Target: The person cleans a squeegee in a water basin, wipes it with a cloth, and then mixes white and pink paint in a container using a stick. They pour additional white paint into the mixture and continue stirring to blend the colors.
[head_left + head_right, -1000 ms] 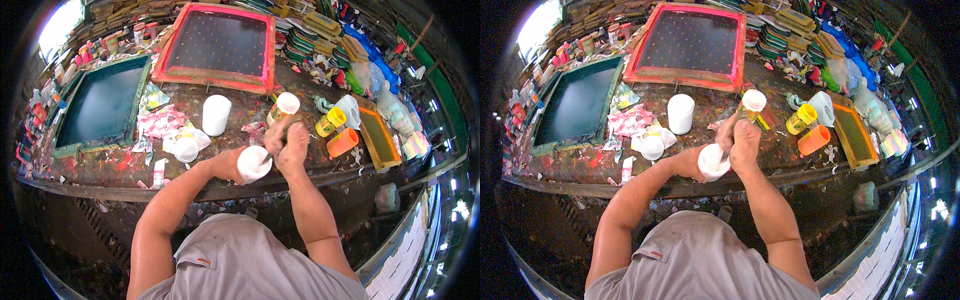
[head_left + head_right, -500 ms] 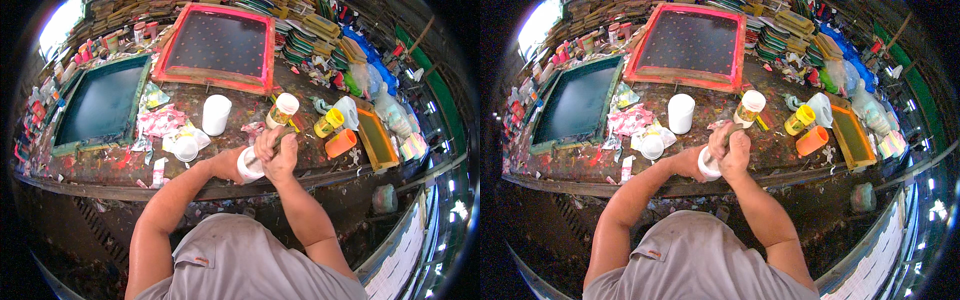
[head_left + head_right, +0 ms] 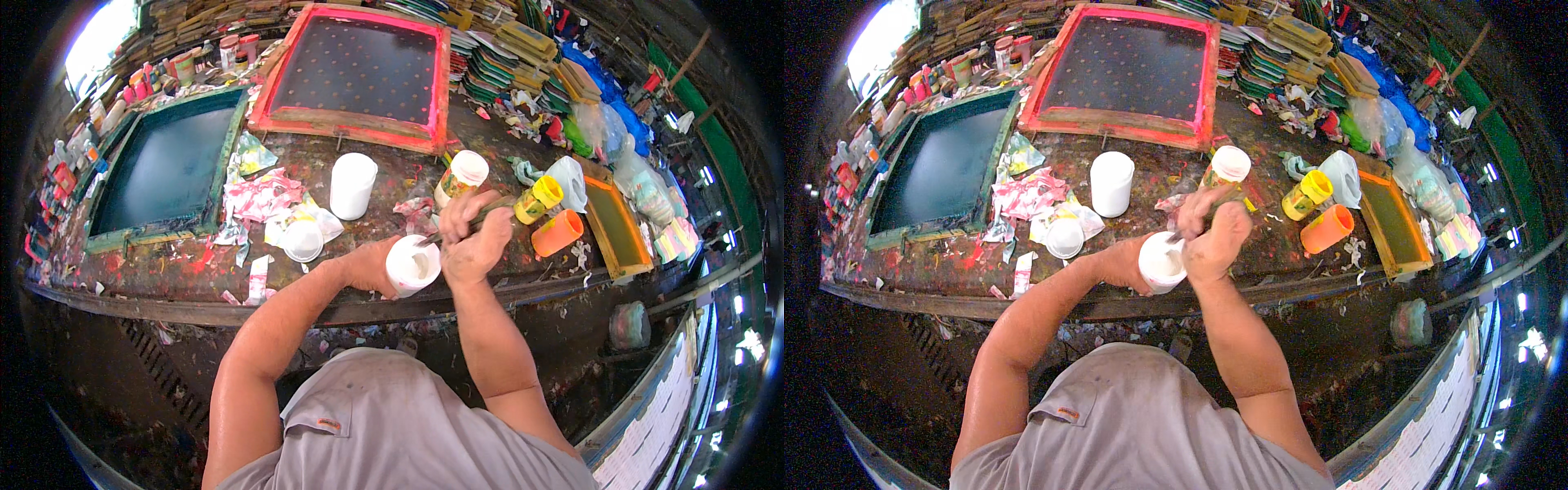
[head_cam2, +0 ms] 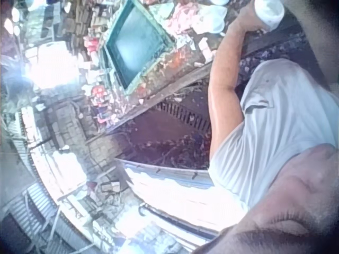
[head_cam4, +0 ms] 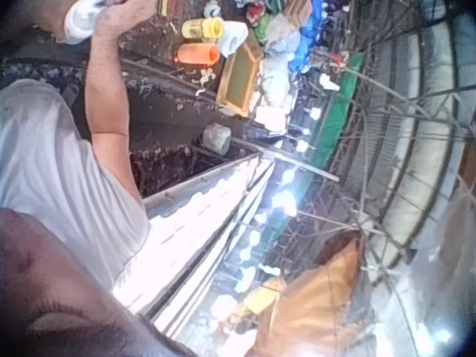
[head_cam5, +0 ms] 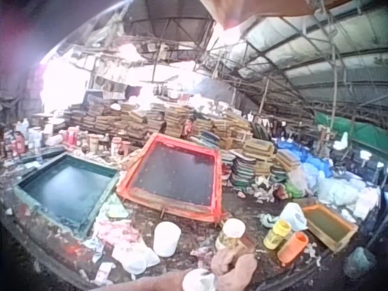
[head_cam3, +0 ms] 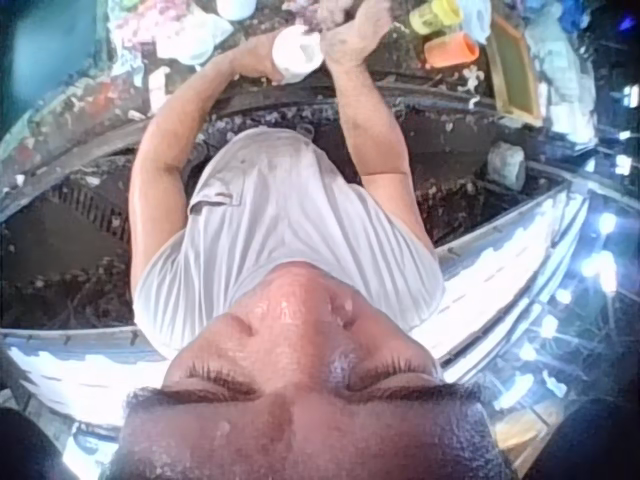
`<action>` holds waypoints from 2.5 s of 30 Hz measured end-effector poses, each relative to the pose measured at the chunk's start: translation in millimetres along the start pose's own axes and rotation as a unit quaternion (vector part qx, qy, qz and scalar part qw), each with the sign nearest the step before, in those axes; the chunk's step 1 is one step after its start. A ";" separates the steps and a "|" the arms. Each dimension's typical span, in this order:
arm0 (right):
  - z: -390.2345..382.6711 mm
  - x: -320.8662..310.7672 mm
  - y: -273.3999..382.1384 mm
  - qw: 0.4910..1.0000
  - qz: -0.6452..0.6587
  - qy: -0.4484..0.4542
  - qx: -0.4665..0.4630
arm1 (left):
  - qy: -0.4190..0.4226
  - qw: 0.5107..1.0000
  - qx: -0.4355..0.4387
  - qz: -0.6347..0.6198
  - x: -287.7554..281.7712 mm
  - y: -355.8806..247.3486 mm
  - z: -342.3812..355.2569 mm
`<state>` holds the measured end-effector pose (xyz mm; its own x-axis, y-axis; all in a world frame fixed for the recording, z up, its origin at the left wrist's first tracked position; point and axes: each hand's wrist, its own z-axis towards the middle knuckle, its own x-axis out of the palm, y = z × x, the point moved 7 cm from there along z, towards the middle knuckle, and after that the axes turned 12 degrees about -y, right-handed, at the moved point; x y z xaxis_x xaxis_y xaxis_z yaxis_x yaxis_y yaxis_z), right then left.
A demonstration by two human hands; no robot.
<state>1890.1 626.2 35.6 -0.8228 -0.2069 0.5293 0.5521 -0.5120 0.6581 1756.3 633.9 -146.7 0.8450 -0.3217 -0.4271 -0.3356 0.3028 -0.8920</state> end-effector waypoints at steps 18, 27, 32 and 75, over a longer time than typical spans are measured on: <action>-0.7 -6.0 -1.1 0.997 0.077 0.009 0.029 | 0.002 1.000 0.007 0.016 -0.8 -2.2 -0.5; -2.3 1.9 -12.7 0.993 0.020 0.086 0.081 | 0.011 1.000 -0.012 0.005 0.4 -2.4 -1.6; -5.9 4.0 -13.2 0.948 0.020 0.209 0.238 | 0.001 0.999 -0.005 0.032 1.2 3.9 -5.2; -14.6 0.6 -25.8 0.998 -0.018 0.033 0.042 | -0.013 0.998 0.020 0.066 -5.8 -0.7 -3.0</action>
<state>1873.3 627.1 11.2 -0.8477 -0.2453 0.4704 0.5294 -0.4497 0.7194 1750.4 632.8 -144.0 0.8052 -0.2530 -0.5363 -0.4286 0.3767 -0.8212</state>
